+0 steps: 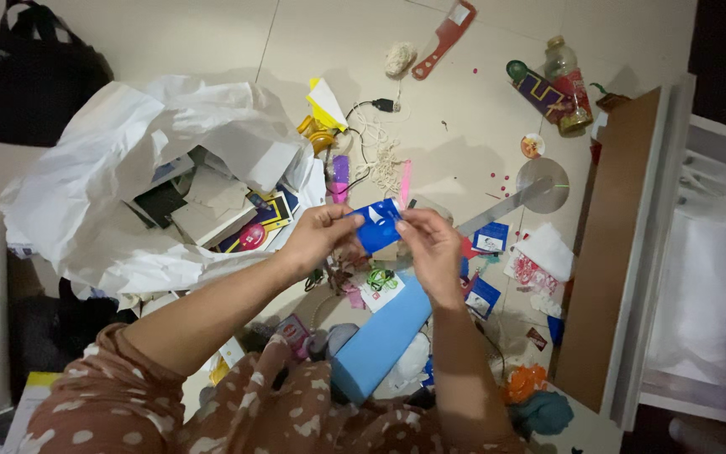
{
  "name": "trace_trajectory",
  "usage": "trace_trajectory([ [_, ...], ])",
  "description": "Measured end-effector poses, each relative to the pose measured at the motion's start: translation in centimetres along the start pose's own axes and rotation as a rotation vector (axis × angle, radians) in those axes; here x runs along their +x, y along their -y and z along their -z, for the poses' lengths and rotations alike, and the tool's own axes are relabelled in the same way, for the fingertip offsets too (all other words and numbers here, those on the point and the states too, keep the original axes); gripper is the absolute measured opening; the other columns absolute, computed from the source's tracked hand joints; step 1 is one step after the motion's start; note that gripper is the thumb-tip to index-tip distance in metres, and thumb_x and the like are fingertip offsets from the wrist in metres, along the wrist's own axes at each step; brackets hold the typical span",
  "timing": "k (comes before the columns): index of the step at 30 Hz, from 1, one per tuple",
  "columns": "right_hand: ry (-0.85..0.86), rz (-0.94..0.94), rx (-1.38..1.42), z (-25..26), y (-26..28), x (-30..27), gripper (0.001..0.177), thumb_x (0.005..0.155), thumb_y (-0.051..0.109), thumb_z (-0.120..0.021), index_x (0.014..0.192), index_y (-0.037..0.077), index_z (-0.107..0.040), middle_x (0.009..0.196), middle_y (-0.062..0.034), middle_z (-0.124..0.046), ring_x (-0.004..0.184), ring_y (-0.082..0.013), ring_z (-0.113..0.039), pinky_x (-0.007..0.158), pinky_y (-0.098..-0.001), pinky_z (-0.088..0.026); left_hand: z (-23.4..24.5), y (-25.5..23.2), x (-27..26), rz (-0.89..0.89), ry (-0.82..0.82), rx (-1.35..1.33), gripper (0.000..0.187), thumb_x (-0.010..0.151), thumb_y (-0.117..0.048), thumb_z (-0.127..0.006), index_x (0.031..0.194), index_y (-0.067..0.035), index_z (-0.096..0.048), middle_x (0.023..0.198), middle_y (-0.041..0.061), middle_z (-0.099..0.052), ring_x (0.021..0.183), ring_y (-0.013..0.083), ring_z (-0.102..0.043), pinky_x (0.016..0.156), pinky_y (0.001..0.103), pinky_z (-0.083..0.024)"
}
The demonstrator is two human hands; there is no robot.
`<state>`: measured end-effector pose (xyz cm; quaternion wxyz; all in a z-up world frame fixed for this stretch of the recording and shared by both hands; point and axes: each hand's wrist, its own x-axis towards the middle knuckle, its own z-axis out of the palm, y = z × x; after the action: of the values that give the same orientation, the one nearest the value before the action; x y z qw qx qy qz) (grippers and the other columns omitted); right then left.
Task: The person sorts through various items on the floor, including papers, small boxes, and craft supplies. They pick up and examine each item, placing some into a white plastic bag and others into a drawer.
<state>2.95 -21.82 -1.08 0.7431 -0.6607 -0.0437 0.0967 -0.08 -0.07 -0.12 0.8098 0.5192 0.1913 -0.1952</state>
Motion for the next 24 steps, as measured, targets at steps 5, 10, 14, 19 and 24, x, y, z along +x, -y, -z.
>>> trace_trajectory([
  [5, 0.053, 0.406, -0.316, 0.6, 2.4, -0.4, 0.026, 0.082, -0.014, -0.064, 0.097, 0.006, -0.072, 0.132, -0.0113, -0.066, 0.115, -0.0192, -0.065, 0.095, -0.0306, -0.058, -0.9, -2.7, -1.5, 0.173, -0.076, -0.160, 0.044, 0.099, -0.042, -0.052, 0.114, -0.003, -0.067, 0.095, 0.010, -0.076, 0.087, 0.0176, -0.074, 0.076, 0.031, -0.062],
  [10, 0.115, 0.509, -0.416, -0.1, 3.5, -0.3, 0.026, 0.079, -0.015, -0.066, 0.091, 0.007, -0.072, 0.141, -0.0127, -0.060, 0.135, -0.0272, -0.053, 0.111, -0.0369, -0.048, -0.8, -1.7, -1.6, 0.078, 0.030, 0.030, 0.021, 0.092, -0.012, -0.070, 0.110, -0.002, -0.067, 0.098, 0.008, -0.076, 0.085, 0.0162, -0.076, 0.077, 0.029, -0.063],
  [14, 0.030, 0.126, 0.032, -1.0, 3.0, -0.8, 0.030, 0.097, -0.009, -0.056, 0.121, 0.004, -0.068, 0.138, -0.0152, -0.065, 0.132, -0.0236, -0.063, 0.116, -0.0360, -0.052, 0.1, 0.2, -0.9, -0.081, 0.030, 0.029, 0.014, 0.093, -0.004, -0.075, 0.105, 0.000, -0.071, 0.090, 0.008, -0.075, 0.066, 0.0123, -0.060, 0.056, 0.025, -0.046],
  [19, 0.020, -0.092, 0.115, -2.7, 3.2, -1.2, 0.051, 0.094, -0.006, -0.062, 0.142, 0.002, -0.048, 0.120, -0.0160, -0.070, 0.110, -0.0183, -0.067, 0.094, -0.0322, -0.056, 0.0, 0.9, -0.6, -0.141, -0.018, 0.059, 0.012, 0.092, -0.004, -0.075, 0.102, 0.000, -0.071, 0.090, 0.007, -0.076, 0.071, 0.0104, -0.066, 0.061, 0.024, -0.052],
  [24, 0.010, -0.046, 0.100, -2.8, 2.5, -1.0, 0.057, 0.091, -0.007, -0.069, 0.142, 0.003, -0.045, 0.099, -0.0095, -0.074, 0.093, -0.0130, -0.070, 0.085, -0.0269, -0.058, -0.4, 1.0, -0.8, -0.096, -0.031, 0.023, 0.010, 0.095, -0.009, -0.072, 0.101, -0.001, -0.071, 0.090, 0.007, -0.076, 0.077, 0.0108, -0.070, 0.066, 0.026, -0.058],
])
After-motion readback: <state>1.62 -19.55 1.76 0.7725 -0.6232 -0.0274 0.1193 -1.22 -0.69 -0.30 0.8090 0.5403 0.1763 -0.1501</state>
